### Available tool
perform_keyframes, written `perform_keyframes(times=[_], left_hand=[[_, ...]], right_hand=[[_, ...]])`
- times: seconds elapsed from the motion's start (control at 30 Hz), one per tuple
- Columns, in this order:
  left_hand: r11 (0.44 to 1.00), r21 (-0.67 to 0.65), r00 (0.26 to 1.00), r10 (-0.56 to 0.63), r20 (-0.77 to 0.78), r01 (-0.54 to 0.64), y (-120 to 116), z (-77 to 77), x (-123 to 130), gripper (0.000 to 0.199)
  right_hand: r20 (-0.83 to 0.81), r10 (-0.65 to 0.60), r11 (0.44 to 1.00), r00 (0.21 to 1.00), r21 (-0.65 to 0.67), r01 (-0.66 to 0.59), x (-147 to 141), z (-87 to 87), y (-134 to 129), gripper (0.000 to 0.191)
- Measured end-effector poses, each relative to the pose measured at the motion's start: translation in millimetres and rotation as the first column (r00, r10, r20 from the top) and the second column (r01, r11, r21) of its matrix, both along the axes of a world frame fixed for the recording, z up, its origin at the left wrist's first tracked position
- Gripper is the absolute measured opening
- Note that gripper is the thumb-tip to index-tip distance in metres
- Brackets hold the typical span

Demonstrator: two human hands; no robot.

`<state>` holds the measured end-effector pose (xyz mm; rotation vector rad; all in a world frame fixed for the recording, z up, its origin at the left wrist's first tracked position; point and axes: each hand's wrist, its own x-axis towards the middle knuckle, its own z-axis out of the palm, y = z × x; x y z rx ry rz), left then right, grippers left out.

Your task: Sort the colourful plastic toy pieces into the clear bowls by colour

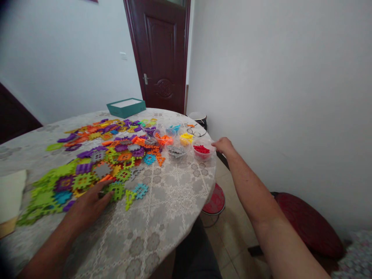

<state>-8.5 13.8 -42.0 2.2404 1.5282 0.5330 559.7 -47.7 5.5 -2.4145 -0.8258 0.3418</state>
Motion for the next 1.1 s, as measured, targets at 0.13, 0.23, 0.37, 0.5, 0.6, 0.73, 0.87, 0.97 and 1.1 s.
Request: perform_keyframes(times=[0.13, 0.23, 0.37, 0.5, 0.6, 0.73, 0.87, 0.97, 1.1], left_hand=[[1.0, -0.002, 1.0, -0.022, 0.016, 0.022, 0, -0.2, 0, 0.062], [1.0, -0.004, 1.0, -0.027, 0.013, 0.027, 0, 0.6, 1, 0.062], [1.0, -0.01, 1.0, -0.015, -0.002, 0.015, 0, 0.8, 0, 0.061], [0.999, -0.032, 1.0, -0.021, -0.003, 0.021, 2, -3.1, -1, 0.064], [0.999, -0.014, 0.999, -0.038, 0.023, 0.039, 3, -4.7, -2, 0.063], [0.999, -0.037, 0.999, -0.032, 0.008, 0.033, 2, -2.2, -1, 0.063], [0.999, -0.028, 1.0, -0.022, 0.013, 0.023, 2, -1.7, 0, 0.064], [0.999, -0.02, 1.0, -0.026, 0.013, 0.026, 3, -5.1, -1, 0.064], [0.999, -0.026, 0.999, -0.033, 0.023, 0.034, 6, -9.6, -2, 0.065]], right_hand=[[-0.113, -0.011, 0.999, 0.994, 0.045, 0.016, 5, 0.4, 3, 0.027], [-0.172, -0.016, 0.994, 0.985, 0.107, 0.034, 4, 0.4, 3, 0.027], [-0.237, -0.019, 0.975, 0.971, 0.211, 0.071, -1, 2.1, 0, 0.02], [-0.268, -0.007, 0.951, 0.963, 0.297, 0.09, -8, 2.8, -2, 0.015], [-0.26, 0.005, 0.932, 0.966, 0.35, 0.089, -16, 0.7, -4, 0.012], [-0.254, 0.007, 0.903, 0.967, 0.416, 0.103, -25, 1.3, -7, 0.012], [-0.24, -0.011, 0.863, 0.971, 0.487, 0.13, -28, 18.2, -10, 0.014], [-0.209, 0.018, 0.82, 0.978, 0.562, 0.105, -35, 38.8, -18, 0.015], [-0.171, 0.158, 0.787, 0.972, 0.617, -0.019, -64, 53.5, -44, 0.021]])
